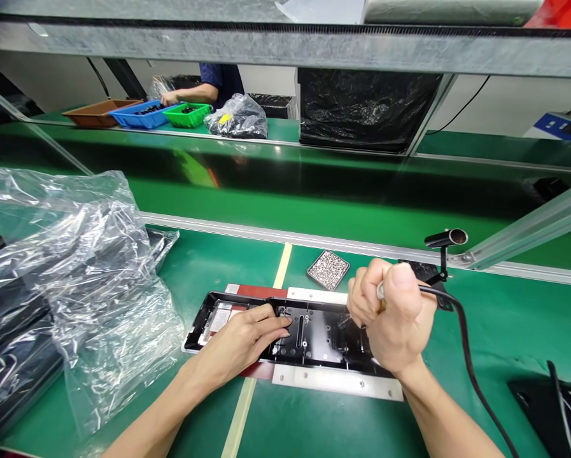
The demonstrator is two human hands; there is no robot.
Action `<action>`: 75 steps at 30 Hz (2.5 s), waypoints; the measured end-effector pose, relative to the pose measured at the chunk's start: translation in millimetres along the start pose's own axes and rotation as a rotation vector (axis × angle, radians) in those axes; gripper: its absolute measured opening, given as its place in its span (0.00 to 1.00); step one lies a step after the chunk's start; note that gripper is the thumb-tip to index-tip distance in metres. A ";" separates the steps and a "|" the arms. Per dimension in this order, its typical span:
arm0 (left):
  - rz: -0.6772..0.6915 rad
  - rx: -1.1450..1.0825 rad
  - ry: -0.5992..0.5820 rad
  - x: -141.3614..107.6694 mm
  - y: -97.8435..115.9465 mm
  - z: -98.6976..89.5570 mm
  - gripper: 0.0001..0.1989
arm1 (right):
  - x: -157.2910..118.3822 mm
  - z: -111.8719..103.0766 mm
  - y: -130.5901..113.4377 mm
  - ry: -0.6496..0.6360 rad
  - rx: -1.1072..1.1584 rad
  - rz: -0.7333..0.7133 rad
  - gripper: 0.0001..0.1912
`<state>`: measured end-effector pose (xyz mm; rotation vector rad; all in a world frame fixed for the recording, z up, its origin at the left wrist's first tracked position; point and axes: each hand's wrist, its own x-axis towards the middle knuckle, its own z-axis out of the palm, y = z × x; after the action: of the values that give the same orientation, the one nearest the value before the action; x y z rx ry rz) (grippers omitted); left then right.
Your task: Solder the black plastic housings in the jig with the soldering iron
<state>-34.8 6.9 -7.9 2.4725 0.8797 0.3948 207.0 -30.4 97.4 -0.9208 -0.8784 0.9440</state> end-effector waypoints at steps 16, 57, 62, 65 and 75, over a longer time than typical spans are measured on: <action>-0.002 -0.007 0.007 1.2 0.2 0.8 0.17 | -0.1 1.0 -0.7 -0.012 0.011 0.015 0.32; 0.033 -0.053 0.057 1.6 3.0 -2.8 0.18 | -1.1 -0.3 -0.6 -0.041 -0.020 -0.009 0.31; 0.000 -0.049 0.015 2.0 1.8 -2.1 0.18 | -0.9 -0.1 -1.1 -0.055 -0.011 -0.001 0.31; -0.019 -0.050 -0.002 2.4 1.9 -2.7 0.18 | -0.8 -0.2 -1.0 -0.046 -0.011 -0.001 0.31; -0.035 -0.054 -0.023 -0.2 3.1 -2.8 0.19 | -0.4 -2.7 -1.1 -0.057 -0.014 -0.001 0.31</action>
<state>-34.5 5.7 -4.0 2.4044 0.8909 0.3724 209.6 -31.8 97.4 -0.9092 -0.9349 0.9678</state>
